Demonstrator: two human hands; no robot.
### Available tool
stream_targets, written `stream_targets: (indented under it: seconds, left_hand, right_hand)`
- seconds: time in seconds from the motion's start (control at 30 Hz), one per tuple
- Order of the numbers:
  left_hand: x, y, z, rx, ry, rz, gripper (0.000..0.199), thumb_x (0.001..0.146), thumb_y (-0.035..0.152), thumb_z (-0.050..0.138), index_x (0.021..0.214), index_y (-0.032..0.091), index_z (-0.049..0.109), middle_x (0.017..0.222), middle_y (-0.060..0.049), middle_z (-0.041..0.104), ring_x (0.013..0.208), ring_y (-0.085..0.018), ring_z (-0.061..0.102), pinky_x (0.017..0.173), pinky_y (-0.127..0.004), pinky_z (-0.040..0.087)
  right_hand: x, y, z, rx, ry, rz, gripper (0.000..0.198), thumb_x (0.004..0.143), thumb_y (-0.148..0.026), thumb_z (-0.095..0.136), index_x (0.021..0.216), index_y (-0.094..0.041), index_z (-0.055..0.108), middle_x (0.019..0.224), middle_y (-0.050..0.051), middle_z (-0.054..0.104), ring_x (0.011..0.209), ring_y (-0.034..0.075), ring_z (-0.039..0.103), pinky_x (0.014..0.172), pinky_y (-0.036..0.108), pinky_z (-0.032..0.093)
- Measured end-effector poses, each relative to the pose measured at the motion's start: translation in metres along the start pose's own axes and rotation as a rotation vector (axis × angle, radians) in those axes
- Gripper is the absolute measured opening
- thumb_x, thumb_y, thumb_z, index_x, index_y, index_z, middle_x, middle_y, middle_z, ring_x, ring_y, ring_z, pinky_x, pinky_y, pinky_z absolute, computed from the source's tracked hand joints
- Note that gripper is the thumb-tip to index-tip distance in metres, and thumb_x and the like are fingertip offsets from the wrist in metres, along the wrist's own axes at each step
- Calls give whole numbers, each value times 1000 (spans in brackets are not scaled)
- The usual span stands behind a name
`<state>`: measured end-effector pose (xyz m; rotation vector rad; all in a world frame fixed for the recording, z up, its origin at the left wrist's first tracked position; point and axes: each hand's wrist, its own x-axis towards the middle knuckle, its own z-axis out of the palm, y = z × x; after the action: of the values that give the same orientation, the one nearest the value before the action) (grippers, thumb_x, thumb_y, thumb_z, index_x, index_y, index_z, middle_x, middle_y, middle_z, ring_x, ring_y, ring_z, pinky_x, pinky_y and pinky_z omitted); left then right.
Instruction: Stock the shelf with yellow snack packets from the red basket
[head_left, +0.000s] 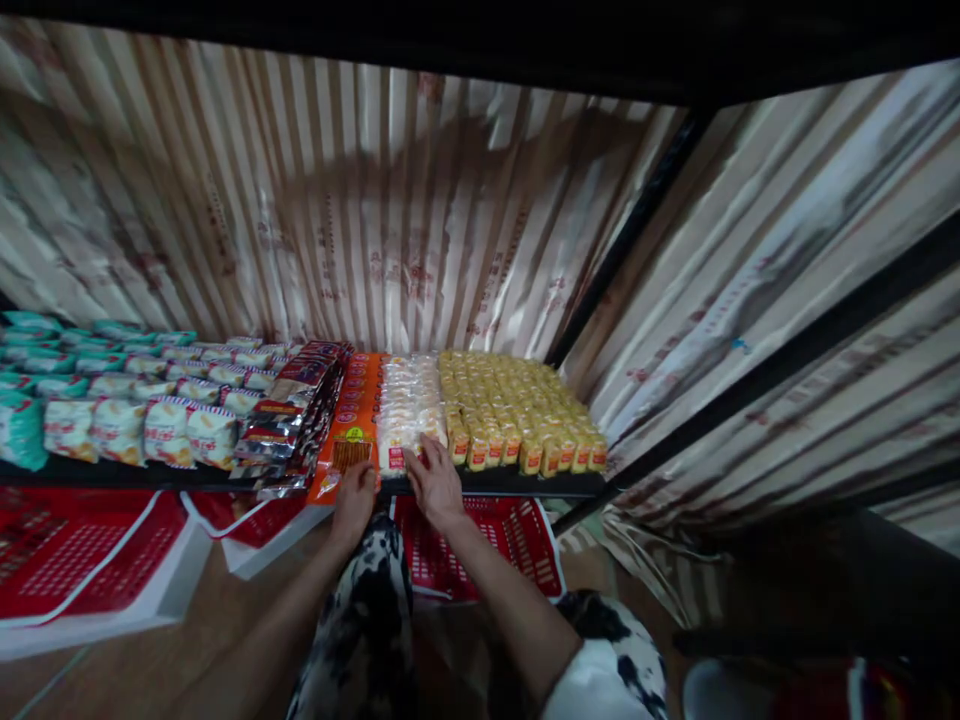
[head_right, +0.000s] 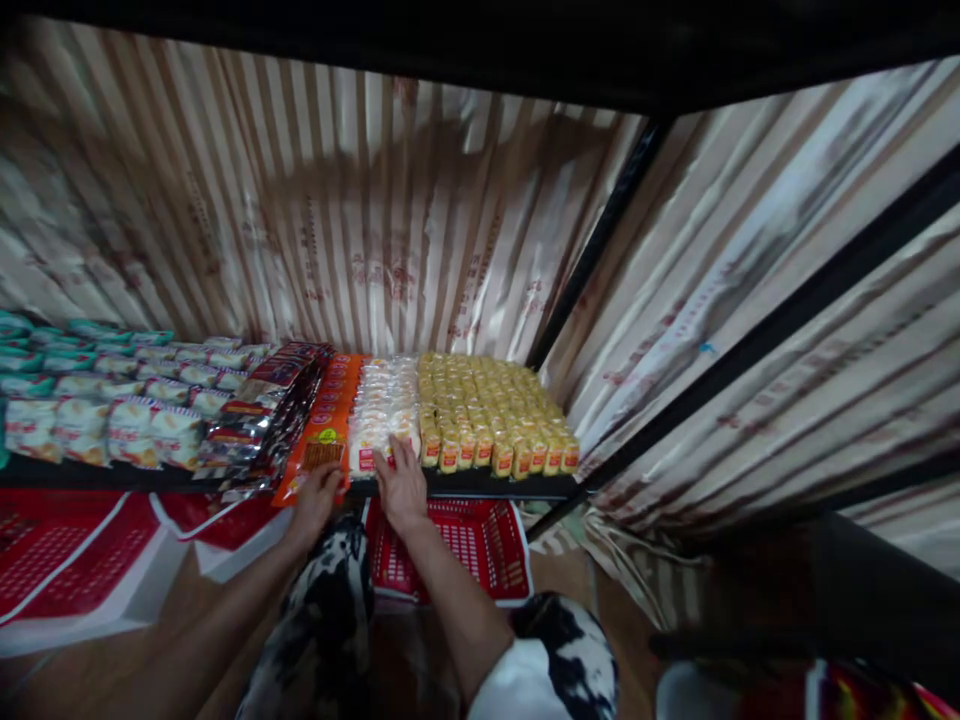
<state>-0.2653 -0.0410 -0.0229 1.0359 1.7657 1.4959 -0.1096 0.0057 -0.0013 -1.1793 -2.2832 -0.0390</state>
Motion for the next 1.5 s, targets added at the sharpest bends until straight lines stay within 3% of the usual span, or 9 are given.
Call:
stream_targets:
  seconds: [0.1, 0.33, 0.57, 0.77, 0.87, 1.0, 1.23, 1.33, 1.5]
  left_hand:
    - [-2, 0, 4, -54, -37, -62, 24, 80, 24, 46, 94, 14, 62, 105, -12, 62, 87, -19, 62, 67, -33, 57]
    - [5, -3, 5, -9, -117, -54, 22, 80, 22, 45, 91, 14, 63, 104, -11, 61, 89, -18, 62, 62, -28, 57]
    - [4, -1, 17, 71, -246, 11, 20, 77, 16, 45, 88, 16, 62, 94, -7, 65, 81, -17, 63, 68, -31, 56]
    - [4, 5, 17, 286, -109, 234, 25, 77, 12, 43, 91, 16, 62, 97, -9, 60, 95, -21, 60, 90, -39, 48]
    - [6, 9, 16, 354, -6, 258, 32, 74, 9, 41, 98, 16, 61, 102, -11, 54, 94, -22, 60, 90, -39, 48]
    - [8, 2, 20, 332, 111, 279, 36, 75, 10, 41, 107, 16, 55, 111, -13, 50, 108, -24, 54, 95, -39, 46]
    - [-5, -14, 35, 263, -4, 270, 50, 75, 8, 40, 125, 13, 43, 128, -17, 46, 105, -22, 57, 96, -42, 45]
    - [-9, -14, 36, 296, 1, 321, 51, 74, 7, 40, 124, 12, 44, 131, -16, 45, 115, -23, 52, 102, -42, 41]
    - [-9, -11, 34, 356, -27, 360, 49, 74, 6, 39, 123, 11, 46, 134, -16, 43, 122, -24, 47, 103, -41, 41]
  right_hand:
    - [2, 4, 6, -25, -13, 13, 36, 84, -17, 53, 118, -25, 60, 141, 11, 40, 129, 28, 33, 97, 44, 41]
    - [-5, 13, 14, -39, 45, 119, 42, 84, -9, 47, 122, -21, 56, 141, 13, 39, 131, 28, 32, 98, 44, 42]
    - [0, 19, 23, 14, 83, 193, 49, 81, -3, 41, 125, -21, 52, 143, 13, 36, 134, 26, 27, 96, 44, 45]
    - [-2, 19, 18, -40, 119, 182, 42, 86, -16, 44, 127, -16, 50, 143, 16, 34, 134, 29, 27, 102, 45, 39]
    - [-7, 13, 15, -86, 88, 152, 45, 86, -21, 48, 131, -18, 47, 145, 14, 31, 135, 31, 25, 102, 48, 37]
    - [-12, 9, 19, -123, 64, 192, 50, 84, -24, 51, 134, -19, 44, 144, 16, 31, 132, 33, 29, 98, 49, 40]
    - [-13, 13, 28, -53, 149, 179, 53, 88, -27, 45, 138, -15, 34, 131, 18, 44, 123, 29, 39, 99, 47, 40]
    - [-12, 10, 28, -14, 191, 189, 55, 88, -24, 43, 141, -14, 28, 124, 16, 47, 117, 27, 42, 96, 45, 43]
    - [-9, 4, 27, -18, 178, 179, 49, 89, -19, 40, 137, -15, 35, 111, 14, 52, 109, 25, 47, 93, 42, 45]
